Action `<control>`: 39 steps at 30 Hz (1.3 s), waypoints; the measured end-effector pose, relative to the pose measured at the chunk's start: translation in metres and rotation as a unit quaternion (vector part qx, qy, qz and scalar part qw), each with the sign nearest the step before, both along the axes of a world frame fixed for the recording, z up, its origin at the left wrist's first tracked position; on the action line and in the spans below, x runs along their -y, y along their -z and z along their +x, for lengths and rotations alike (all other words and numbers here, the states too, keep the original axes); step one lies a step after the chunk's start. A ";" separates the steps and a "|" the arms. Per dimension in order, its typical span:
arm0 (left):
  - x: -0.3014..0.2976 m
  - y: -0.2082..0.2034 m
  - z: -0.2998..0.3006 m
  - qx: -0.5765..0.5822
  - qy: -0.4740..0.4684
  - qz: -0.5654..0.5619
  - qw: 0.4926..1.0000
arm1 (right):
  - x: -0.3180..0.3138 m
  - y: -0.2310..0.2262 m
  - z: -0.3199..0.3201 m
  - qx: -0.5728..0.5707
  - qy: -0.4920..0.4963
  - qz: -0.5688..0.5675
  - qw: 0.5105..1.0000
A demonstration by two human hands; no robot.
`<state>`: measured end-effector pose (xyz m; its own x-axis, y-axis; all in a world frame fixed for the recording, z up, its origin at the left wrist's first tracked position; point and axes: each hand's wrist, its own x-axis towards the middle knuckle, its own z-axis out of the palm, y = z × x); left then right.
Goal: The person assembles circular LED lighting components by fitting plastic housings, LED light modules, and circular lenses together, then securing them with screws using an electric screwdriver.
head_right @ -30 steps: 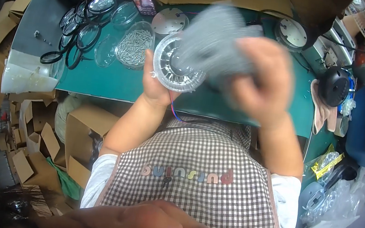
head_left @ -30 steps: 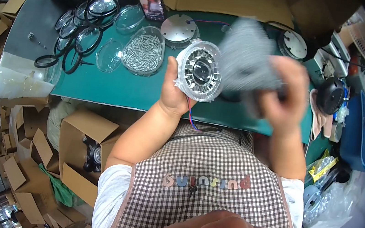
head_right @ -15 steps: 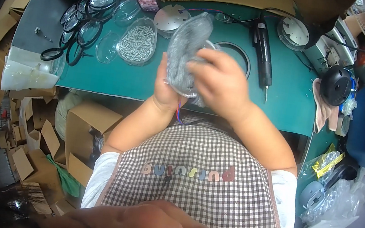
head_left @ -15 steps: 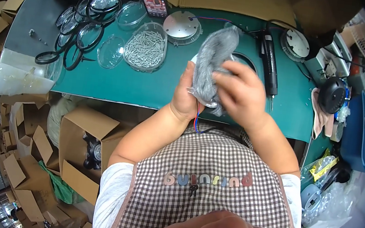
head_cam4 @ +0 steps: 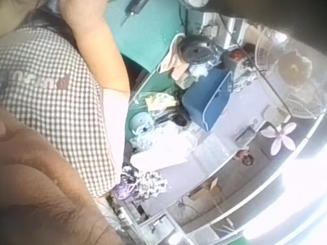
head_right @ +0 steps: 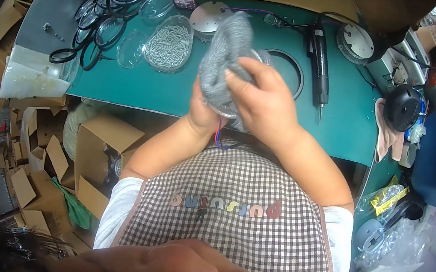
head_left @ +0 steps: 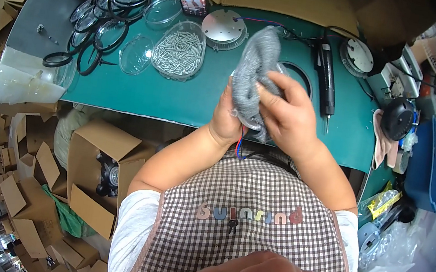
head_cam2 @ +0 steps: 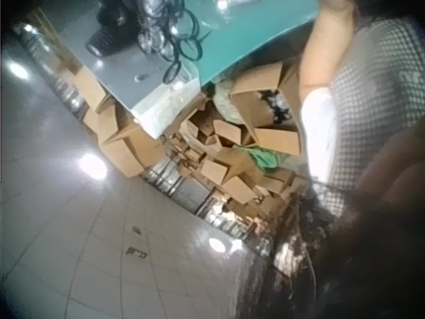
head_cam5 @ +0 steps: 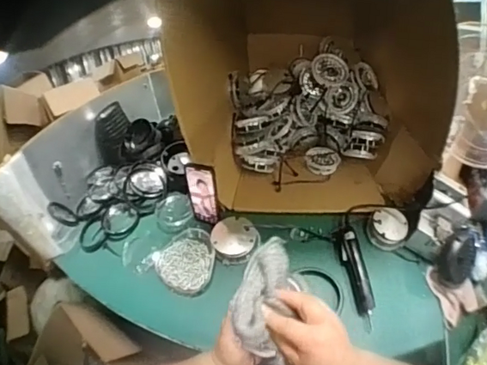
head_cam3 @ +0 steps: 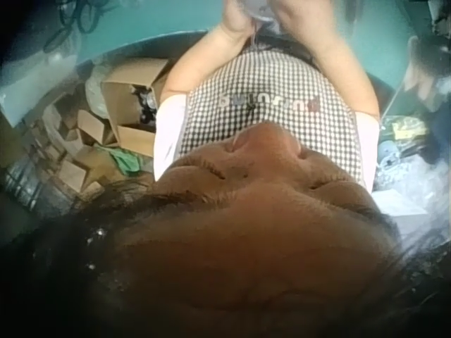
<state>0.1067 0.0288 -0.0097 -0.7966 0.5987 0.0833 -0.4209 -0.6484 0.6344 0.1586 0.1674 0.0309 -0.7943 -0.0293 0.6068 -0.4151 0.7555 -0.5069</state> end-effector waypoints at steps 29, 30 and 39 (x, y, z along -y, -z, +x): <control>0.003 -0.007 -0.004 -0.057 -0.042 -0.030 0.997 | -0.001 -0.006 -0.006 0.058 0.026 0.081 0.995; 0.003 -0.004 -0.005 -0.071 -0.034 -0.055 0.995 | 0.000 -0.005 -0.004 0.075 0.026 0.094 0.992; 0.009 0.002 -0.011 -0.118 -0.018 -0.068 0.991 | -0.024 -0.020 -0.001 0.133 -0.049 0.211 0.967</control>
<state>0.0961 0.0200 -0.0120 -0.7852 0.5891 0.1909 -0.2288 -0.5624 0.7945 0.1575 0.1915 0.0507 -0.9017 -0.3128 0.2986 -0.3925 0.8818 -0.2615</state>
